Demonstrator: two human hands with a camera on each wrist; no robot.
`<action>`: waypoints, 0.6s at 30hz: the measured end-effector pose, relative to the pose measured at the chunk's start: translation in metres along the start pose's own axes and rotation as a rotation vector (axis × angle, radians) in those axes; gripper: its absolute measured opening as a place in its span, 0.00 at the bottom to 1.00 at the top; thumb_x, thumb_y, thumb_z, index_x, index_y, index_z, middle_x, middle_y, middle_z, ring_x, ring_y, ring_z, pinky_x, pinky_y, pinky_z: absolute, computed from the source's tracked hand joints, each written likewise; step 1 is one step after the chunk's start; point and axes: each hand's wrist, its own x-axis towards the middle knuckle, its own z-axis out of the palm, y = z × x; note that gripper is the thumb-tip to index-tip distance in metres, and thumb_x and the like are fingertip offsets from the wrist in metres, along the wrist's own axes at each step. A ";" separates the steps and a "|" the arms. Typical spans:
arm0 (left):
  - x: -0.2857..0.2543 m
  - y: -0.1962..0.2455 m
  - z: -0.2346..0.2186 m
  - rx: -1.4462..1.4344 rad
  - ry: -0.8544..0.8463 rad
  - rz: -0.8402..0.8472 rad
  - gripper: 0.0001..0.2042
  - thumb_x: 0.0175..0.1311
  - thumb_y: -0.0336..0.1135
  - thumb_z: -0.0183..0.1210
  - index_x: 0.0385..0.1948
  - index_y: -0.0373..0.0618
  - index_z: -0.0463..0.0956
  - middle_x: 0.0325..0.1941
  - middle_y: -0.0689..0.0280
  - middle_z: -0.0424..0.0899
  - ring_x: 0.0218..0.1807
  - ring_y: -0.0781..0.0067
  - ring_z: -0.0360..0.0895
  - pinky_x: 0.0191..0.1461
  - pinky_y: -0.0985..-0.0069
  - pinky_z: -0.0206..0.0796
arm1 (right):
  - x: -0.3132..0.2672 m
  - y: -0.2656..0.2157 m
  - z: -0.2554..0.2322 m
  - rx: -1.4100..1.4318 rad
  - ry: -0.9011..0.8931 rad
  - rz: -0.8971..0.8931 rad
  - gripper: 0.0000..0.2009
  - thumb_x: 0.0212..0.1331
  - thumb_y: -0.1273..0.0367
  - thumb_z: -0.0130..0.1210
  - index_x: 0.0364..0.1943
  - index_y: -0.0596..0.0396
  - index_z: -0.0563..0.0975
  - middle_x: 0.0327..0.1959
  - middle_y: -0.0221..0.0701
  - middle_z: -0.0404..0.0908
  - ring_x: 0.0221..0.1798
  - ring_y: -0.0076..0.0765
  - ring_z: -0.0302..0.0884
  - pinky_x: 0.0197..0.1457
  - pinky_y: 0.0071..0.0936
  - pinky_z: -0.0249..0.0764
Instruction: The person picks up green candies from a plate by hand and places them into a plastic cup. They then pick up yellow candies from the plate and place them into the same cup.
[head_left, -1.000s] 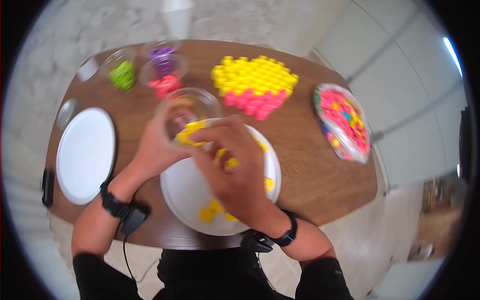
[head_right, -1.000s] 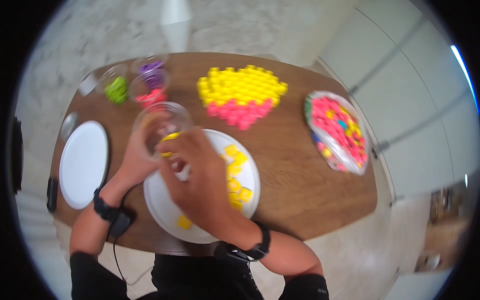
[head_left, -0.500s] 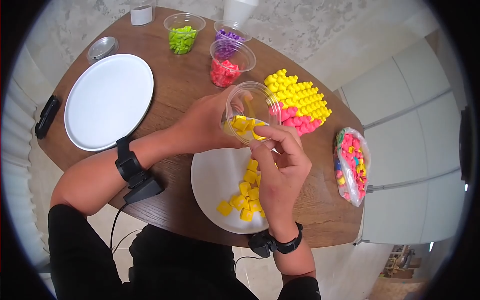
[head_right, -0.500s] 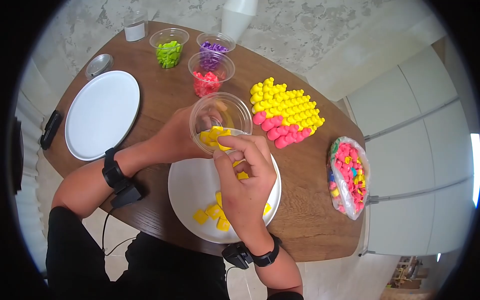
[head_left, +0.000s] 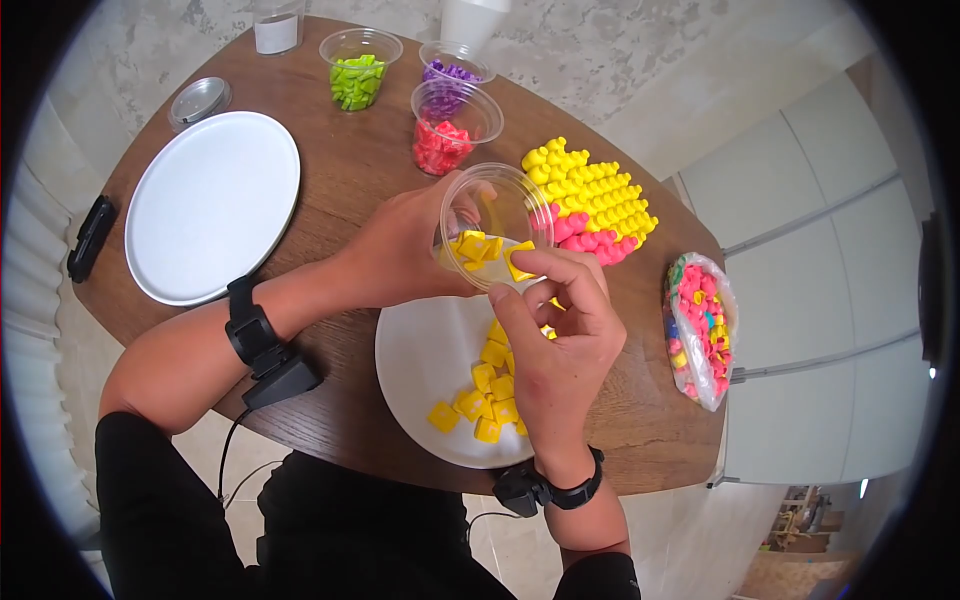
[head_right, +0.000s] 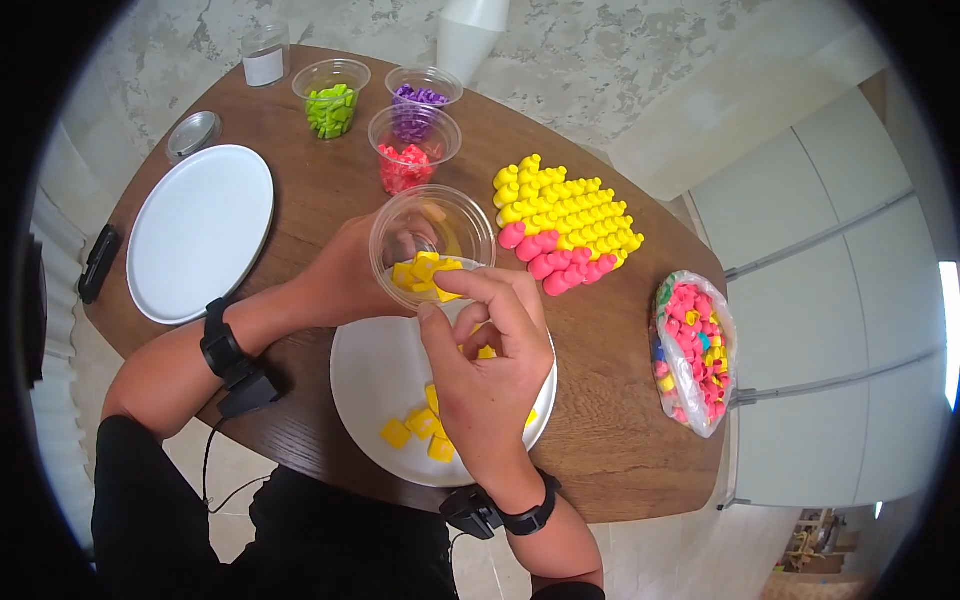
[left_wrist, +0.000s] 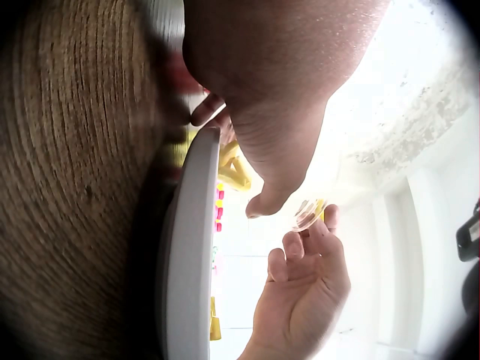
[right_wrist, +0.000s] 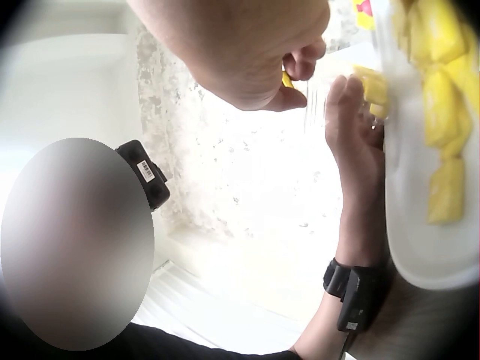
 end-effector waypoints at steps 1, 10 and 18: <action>0.000 0.001 0.000 0.021 0.002 0.002 0.45 0.43 0.38 0.84 0.67 0.44 0.70 0.53 0.56 0.86 0.58 0.54 0.86 0.62 0.61 0.77 | 0.000 0.000 -0.001 0.001 0.000 0.000 0.14 0.56 0.85 0.68 0.46 0.59 0.86 0.50 0.31 0.80 0.31 0.13 0.73 0.29 0.13 0.69; 0.000 0.003 -0.001 0.056 0.004 0.010 0.46 0.43 0.38 0.84 0.69 0.43 0.70 0.55 0.55 0.86 0.60 0.53 0.85 0.63 0.60 0.77 | 0.001 0.001 -0.001 -0.067 0.021 -0.030 0.18 0.52 0.83 0.70 0.48 0.54 0.86 0.49 0.28 0.81 0.45 0.20 0.75 0.31 0.16 0.70; 0.000 0.003 -0.001 0.049 0.002 0.014 0.46 0.43 0.38 0.84 0.69 0.43 0.69 0.55 0.55 0.86 0.60 0.53 0.85 0.64 0.60 0.76 | 0.002 0.001 -0.002 -0.066 0.008 -0.026 0.19 0.52 0.84 0.68 0.49 0.54 0.86 0.50 0.29 0.81 0.45 0.20 0.75 0.32 0.16 0.71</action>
